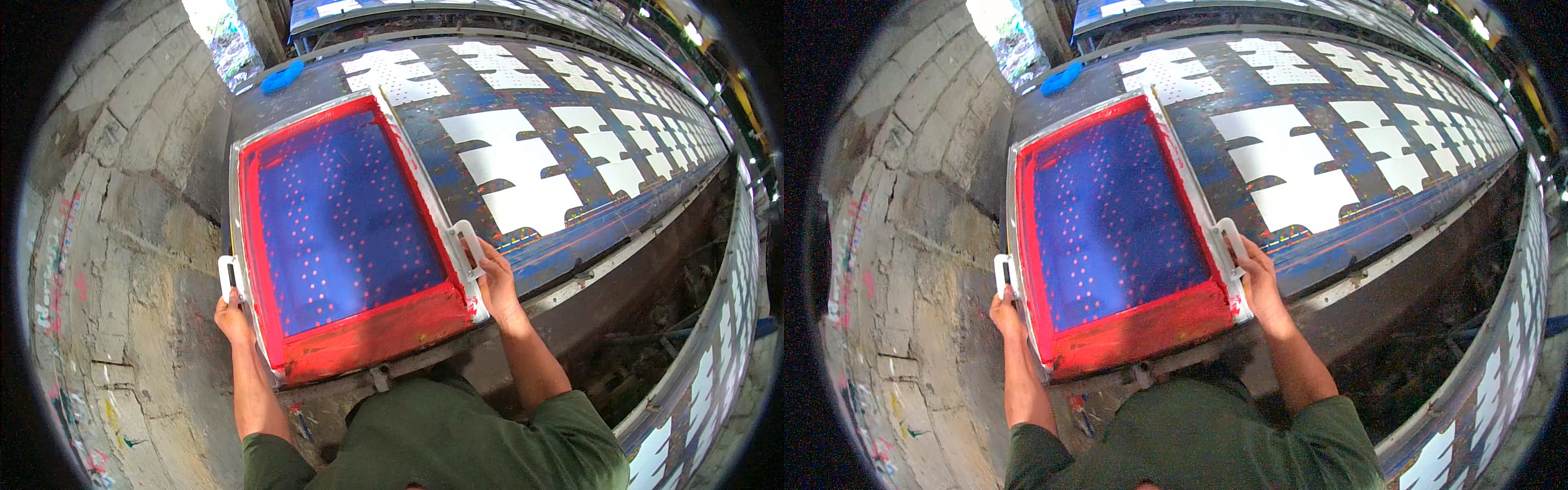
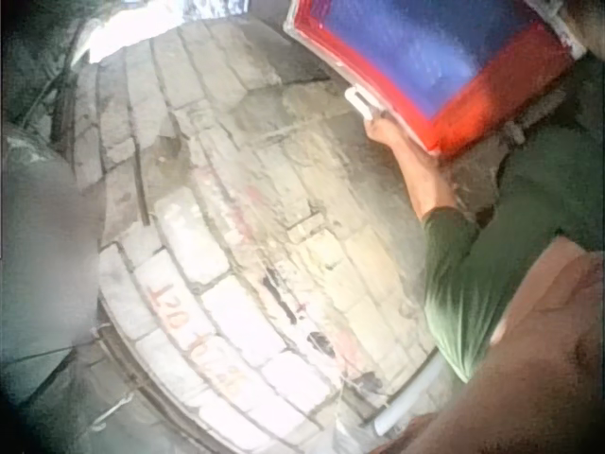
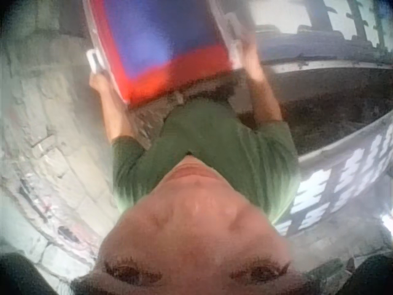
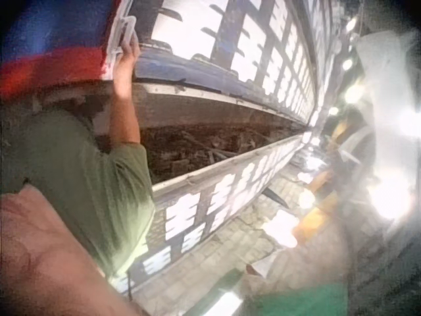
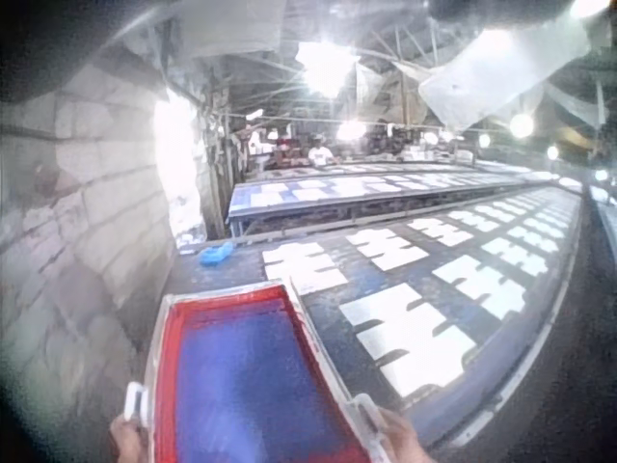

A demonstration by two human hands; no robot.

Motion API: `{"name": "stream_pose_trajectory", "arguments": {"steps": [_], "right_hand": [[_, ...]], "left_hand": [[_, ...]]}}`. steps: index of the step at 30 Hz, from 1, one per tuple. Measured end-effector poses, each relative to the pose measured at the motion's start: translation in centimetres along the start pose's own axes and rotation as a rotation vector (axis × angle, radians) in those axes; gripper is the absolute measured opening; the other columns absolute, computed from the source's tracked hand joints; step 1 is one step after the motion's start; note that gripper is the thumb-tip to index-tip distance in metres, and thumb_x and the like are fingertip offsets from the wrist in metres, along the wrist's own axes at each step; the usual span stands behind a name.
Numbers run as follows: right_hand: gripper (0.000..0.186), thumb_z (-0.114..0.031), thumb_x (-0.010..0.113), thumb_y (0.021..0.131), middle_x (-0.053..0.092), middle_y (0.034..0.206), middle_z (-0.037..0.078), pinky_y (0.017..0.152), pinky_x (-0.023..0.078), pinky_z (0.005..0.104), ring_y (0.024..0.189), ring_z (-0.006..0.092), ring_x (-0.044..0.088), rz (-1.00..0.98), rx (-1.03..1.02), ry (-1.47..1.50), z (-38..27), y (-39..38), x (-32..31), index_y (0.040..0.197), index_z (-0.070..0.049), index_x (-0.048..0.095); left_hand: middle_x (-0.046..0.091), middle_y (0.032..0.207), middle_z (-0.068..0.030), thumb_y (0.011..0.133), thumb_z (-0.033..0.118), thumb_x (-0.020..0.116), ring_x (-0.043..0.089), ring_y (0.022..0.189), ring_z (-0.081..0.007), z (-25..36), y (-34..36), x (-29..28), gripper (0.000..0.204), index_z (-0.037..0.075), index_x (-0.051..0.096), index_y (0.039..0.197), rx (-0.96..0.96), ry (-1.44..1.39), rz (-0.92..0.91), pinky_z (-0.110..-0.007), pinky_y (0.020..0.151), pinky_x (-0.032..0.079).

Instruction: The person aligns a screen printing frame over white fabric pieces laid out on a table and uses a squeegee to pull red ink across the mesh, imprinting a dotted pattern. The person repeats this process on multiple fabric pieces along the table.

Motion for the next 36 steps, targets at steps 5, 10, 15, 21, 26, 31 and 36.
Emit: {"name": "stream_pose_trajectory", "arguments": {"steps": [5,10,15,21,26,31,36], "right_hand": [[0.069,-0.019,0.067,0.101,0.063,0.156,0.019,0.128,0.038,0.0413,0.146,0.0273,0.058,0.023,0.039,-0.064,-0.2,0.4,0.1,0.162,0.008,0.049],[0.065,-0.021,0.067,0.103,0.068,0.15,0.016,0.127,0.037,0.0411,0.144,0.0251,0.059,0.01,0.128,-0.183,-1.3,1.0,-0.8,0.158,0.01,0.053],[0.047,0.001,0.066,0.105,0.073,0.141,0.016,0.114,0.052,0.0363,0.129,0.0214,0.069,0.121,0.082,-0.433,-3.0,1.8,-2.8,0.151,0.008,0.062],[0.043,0.006,0.065,0.103,0.075,0.137,0.015,0.11,0.055,0.0359,0.126,0.021,0.07,0.16,-0.138,-0.719,-5.7,1.4,-0.1,0.146,0.002,0.067],[0.042,0.004,0.071,0.099,0.076,0.134,0.017,0.109,0.055,0.0361,0.126,0.0223,0.071,-0.114,-0.192,-1.035,-5.3,-1.7,9.1,0.14,0.0,0.071],[0.045,-0.004,0.078,0.091,0.074,0.138,0.018,0.113,0.054,0.0473,0.128,0.0397,0.068,-0.581,-0.286,-1.337,-2.3,-5.9,16.0,0.136,-0.002,0.075],[0.048,-0.006,0.079,0.089,0.072,0.143,0.018,0.119,0.05,0.0488,0.136,0.0376,0.067,-0.618,-0.179,-1.409,0.0,-9.0,17.7,0.136,-0.001,0.074]], "left_hand": [[0.077,0.099,-0.0033,0.11,0.009,0.07,0.069,0.084,-0.0131,-0.5,0.5,-0.1,0.013,-0.001,0.078,0.112,-0.025,0.021,-0.012,-0.032,0.077,0.055],[0.078,0.112,-0.0077,0.109,0.004,0.067,0.073,0.095,-0.016,-0.3,0.7,-0.5,0.022,-0.003,0.073,0.129,-0.017,0.16,0.017,-0.034,0.086,0.058],[0.078,0.112,-0.0063,0.105,-0.001,0.07,0.072,0.097,-0.0166,5.9,-0.9,2.2,0.027,0.0,0.072,0.132,0.36,0.293,0.198,-0.033,0.092,0.057],[0.062,0.076,0.0034,0.096,0.002,0.078,0.06,0.078,-0.0112,23.5,-12.5,11.2,0.009,0.005,0.07,0.094,0.594,0.326,-0.554,-0.042,0.095,0.058],[0.057,0.063,0.0,0.086,0.003,0.081,0.06,0.062,-0.018,35.1,-22.8,12.5,0.02,0.002,0.08,0.105,0.906,0.17,-1.181,-0.044,0.084,0.061],[0.044,0.063,0.0055,0.086,-0.009,0.077,0.041,0.054,-0.0102,37.8,-25.0,8.0,0.036,0.004,0.085,0.12,1.296,-0.14,-1.158,-0.037,0.084,0.059],[0.032,0.058,0.0085,0.087,-0.003,0.072,0.032,0.051,-0.0092,37.6,-25.0,2.2,0.037,0.004,0.086,0.12,1.254,-0.228,-0.962,-0.036,0.074,0.058]]}}
Point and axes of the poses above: each hand's wrist, its own y-axis towards the middle knuckle, its own x-axis out of the palm, z = x × y, the point moved 3 cm from there along y, towards the middle knuckle
